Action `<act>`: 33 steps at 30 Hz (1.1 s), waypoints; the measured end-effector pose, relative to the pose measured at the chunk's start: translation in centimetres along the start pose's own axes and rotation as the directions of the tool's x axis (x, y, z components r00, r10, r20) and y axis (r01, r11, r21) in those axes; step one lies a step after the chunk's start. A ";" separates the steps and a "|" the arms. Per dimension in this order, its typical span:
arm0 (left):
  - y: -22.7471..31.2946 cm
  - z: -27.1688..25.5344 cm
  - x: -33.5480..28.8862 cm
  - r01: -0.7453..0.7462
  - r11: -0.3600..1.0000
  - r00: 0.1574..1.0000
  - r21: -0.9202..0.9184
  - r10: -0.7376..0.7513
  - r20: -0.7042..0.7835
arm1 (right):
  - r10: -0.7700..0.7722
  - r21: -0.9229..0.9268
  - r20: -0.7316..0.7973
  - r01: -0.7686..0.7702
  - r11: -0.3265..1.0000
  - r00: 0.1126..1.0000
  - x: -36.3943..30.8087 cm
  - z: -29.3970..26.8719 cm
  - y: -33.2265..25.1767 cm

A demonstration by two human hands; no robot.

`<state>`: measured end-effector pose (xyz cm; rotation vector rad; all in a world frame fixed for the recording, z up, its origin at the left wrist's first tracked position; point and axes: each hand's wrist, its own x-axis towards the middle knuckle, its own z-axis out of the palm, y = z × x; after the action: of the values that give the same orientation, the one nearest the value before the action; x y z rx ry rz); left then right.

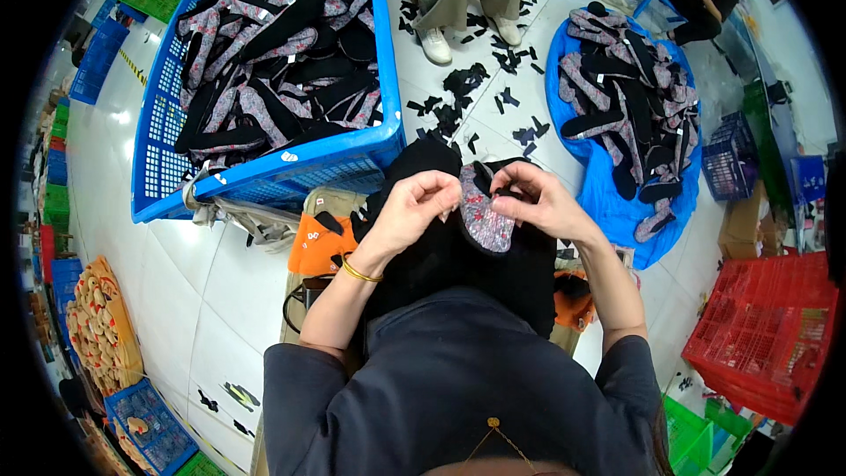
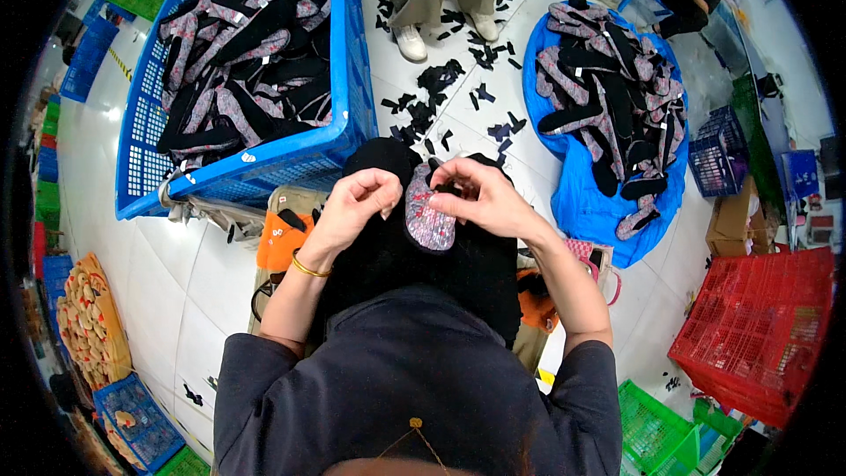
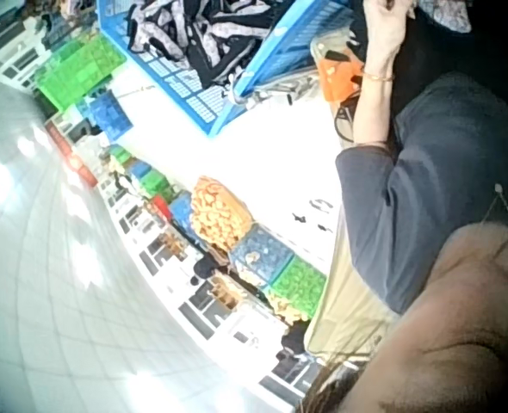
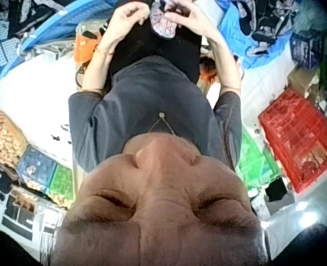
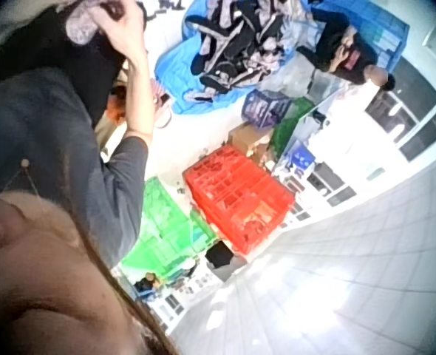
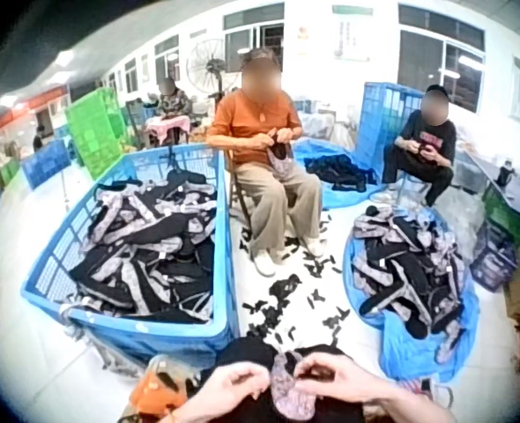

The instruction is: The person sits on the floor and uses scissors to trim excess fabric from the edges of black shoe insoles. They pick up insoles from a blue basket, cut the patterned fabric to match the insole shape, and place the finished items into a pile on a blue tarp.

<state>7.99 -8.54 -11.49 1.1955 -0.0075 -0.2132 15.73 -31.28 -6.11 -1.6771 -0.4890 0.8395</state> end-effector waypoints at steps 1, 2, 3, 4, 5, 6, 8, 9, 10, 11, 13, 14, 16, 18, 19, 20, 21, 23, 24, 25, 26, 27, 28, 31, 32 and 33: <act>0.0 -0.2 0.0 0.012 0.999 1.000 -0.035 -0.013 -0.018 | -0.025 0.052 -0.004 0.025 0.998 1.000 0.0 0.0 0.2; -0.1 -0.3 -0.1 0.015 0.998 0.999 -0.058 -0.017 -0.033 | -0.023 0.099 0.009 0.022 0.995 1.000 -0.1 0.0 0.3; -0.2 -0.4 -0.3 0.017 0.997 0.999 -0.081 -0.021 -0.048 | -0.022 0.147 0.022 0.019 0.989 1.000 -0.2 -0.1 0.5; -0.3 -0.5 -0.2 -0.009 0.997 1.000 -0.080 0.007 -0.026 | -0.037 0.131 0.005 0.036 0.991 0.999 -0.3 -0.2 0.7; -0.5 -0.7 -0.1 -0.034 0.996 0.999 -0.080 0.034 -0.003 | -0.052 0.116 -0.012 0.053 0.992 0.999 -0.4 -0.4 1.1; -0.6 -0.8 0.0 -0.059 0.995 0.998 -0.081 0.061 0.019 | -0.068 0.101 -0.029 0.070 0.992 0.997 -0.5 -0.5 1.3; 0.6 0.6 0.5 -0.187 0.969 0.975 0.164 0.162 0.151 | -0.085 0.107 -0.097 0.095 0.990 0.992 -0.9 -0.5 1.7; 1.5 1.2 0.7 -0.258 0.926 0.954 0.275 0.199 0.226 | -0.092 0.109 -0.131 0.107 0.988 0.987 -1.2 -0.4 1.9; 2.8 1.1 0.7 -0.208 0.871 0.948 0.445 0.067 0.312 | -0.123 0.076 -0.152 0.136 0.988 0.981 -1.4 -0.4 1.9; 3.4 1.0 1.1 -0.210 0.803 0.927 0.557 -0.017 0.375 | -0.114 0.089 -0.145 0.128 0.988 0.983 -1.5 -0.3 1.8; 3.4 0.4 2.5 -0.205 0.762 0.873 0.614 -0.141 0.467 | -0.097 0.116 -0.136 0.113 0.987 0.986 -1.9 -0.3 1.3; 3.0 0.1 3.4 -0.429 0.685 0.825 0.589 0.030 0.565 | -0.067 0.129 -0.127 0.084 0.988 0.990 -2.0 -0.4 1.3; 2.8 0.1 4.8 -0.460 0.662 0.799 0.592 0.017 0.601 | -0.009 0.155 -0.108 0.026 0.988 0.994 -1.9 -0.7 1.4; 2.5 0.3 6.0 -0.494 0.695 0.769 0.523 0.069 0.635 | -0.038 0.030 -0.110 0.042 0.999 0.993 -2.2 -1.2 1.7; 2.6 0.5 6.4 -0.445 0.711 0.776 0.544 0.003 0.631 | -0.053 -0.033 -0.117 0.049 0.998 0.992 -2.4 -1.6 1.7; 2.8 0.7 6.8 -0.396 0.724 0.779 0.565 -0.062 0.624 | -0.059 -0.104 -0.133 0.045 0.993 0.989 -2.5 -2.0 1.5; 3.2 0.9 7.0 -0.346 0.732 0.778 0.587 -0.126 0.616 | -0.101 -0.120 -0.169 0.081 0.989 0.980 -2.3 -2.4 1.4; 4.3 2.1 6.8 0.029 0.904 0.815 0.427 -0.269 0.514 | -0.186 -0.154 -0.239 0.152 0.976 0.953 -1.9 -3.2 1.4; 4.2 2.8 7.0 0.095 0.945 0.833 0.314 -0.248 0.495 | -0.197 -0.153 -0.259 0.161 0.975 0.946 -2.0 -3.9 0.8; 4.3 3.4 7.3 0.155 0.969 0.851 0.194 -0.231 0.472 | -0.220 -0.113 -0.276 0.196 0.974 0.935 -1.9 -4.6 0.8; 4.5 4.3 7.7 0.098 0.984 0.865 0.152 -0.160 0.475 | -0.257 -0.162 -0.302 0.217 0.963 0.918 -1.7 -5.4 0.9; 5.1 4.8 8.1 0.062 0.977 0.879 0.205 -0.151 0.453 | -0.294 -0.211 -0.325 0.235 0.949 0.899 -1.6 -6.4 0.9; 4.6 5.3 8.7 0.010 0.977 0.898 0.213 -0.102 0.427 | -0.359 -0.279 -0.346 0.270 0.922 0.867 -1.2 -7.1 0.3; 5.1 6.4 9.7 -0.045 0.946 0.934 0.322 -0.075 0.350 | -0.634 -0.595 -0.404 0.336 0.730 0.660 -1.8 -8.7 -1.5; 5.8 6.5 10.1 -0.025 0.899 0.935 0.437 -0.134 0.329 | -0.680 -0.692 -0.343 0.315 0.650 0.648 -2.4 -9.4 -2.0; 5.4 6.6 10.5 -0.031 0.924 0.934 0.381 -0.109 0.339 | -0.648 -0.701 -0.314 0.291 0.651 0.693 -3.0 -9.4 -2.5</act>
<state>18.40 -14.47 -5.20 1.5326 -0.3576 -0.4793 21.05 -38.94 -1.91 -2.1064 -0.8213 -0.2820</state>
